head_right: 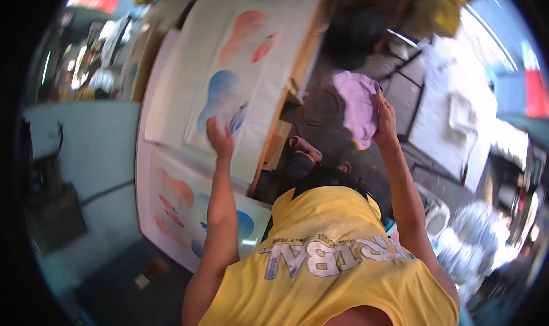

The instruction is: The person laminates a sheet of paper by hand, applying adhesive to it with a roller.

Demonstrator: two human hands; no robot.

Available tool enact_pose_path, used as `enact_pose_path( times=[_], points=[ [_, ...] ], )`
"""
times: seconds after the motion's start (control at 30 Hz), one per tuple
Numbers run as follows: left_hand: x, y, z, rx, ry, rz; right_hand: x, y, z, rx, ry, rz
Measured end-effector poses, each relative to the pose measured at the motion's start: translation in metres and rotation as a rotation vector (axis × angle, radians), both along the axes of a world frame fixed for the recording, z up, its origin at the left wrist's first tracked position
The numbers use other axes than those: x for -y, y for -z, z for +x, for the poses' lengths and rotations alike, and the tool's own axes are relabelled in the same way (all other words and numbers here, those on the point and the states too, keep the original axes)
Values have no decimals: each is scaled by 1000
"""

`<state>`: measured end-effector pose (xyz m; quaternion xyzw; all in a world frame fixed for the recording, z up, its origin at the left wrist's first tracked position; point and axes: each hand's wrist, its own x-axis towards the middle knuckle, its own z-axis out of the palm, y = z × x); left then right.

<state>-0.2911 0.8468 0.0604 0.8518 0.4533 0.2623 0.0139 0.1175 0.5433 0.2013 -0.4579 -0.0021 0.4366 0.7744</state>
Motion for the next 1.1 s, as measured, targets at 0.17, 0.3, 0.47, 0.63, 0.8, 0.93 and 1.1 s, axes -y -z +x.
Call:
enact_pose_path(
  times=[0.17, 0.3, 0.47, 0.63, 0.8, 0.93, 1.1],
  points=[
    [-20, 8, 50, -87, -68, -56, -165, 11, -44, 924, -341, -102],
    [-18, 18, 63, -163, -198, -179, -282, 14, -138, 1478, -631, -459],
    [-7, 16, 63, -294, -182, -369, -334, 119, -208, 1938, -963, -101],
    [-17, 13, 67, -386, -215, -451, -359, 136, -203, 1892, -1025, -27],
    [-18, 20, 69, -385, -286, -484, -370, 155, -180, 1991, -1062, -57],
    [-22, 15, 71, -314, -309, -463, -410, 149, -113, 1963, -1043, -119],
    [-21, 12, 73, -308, -299, -460, -457, 155, -2, 2015, -861, -271]
  ],
)
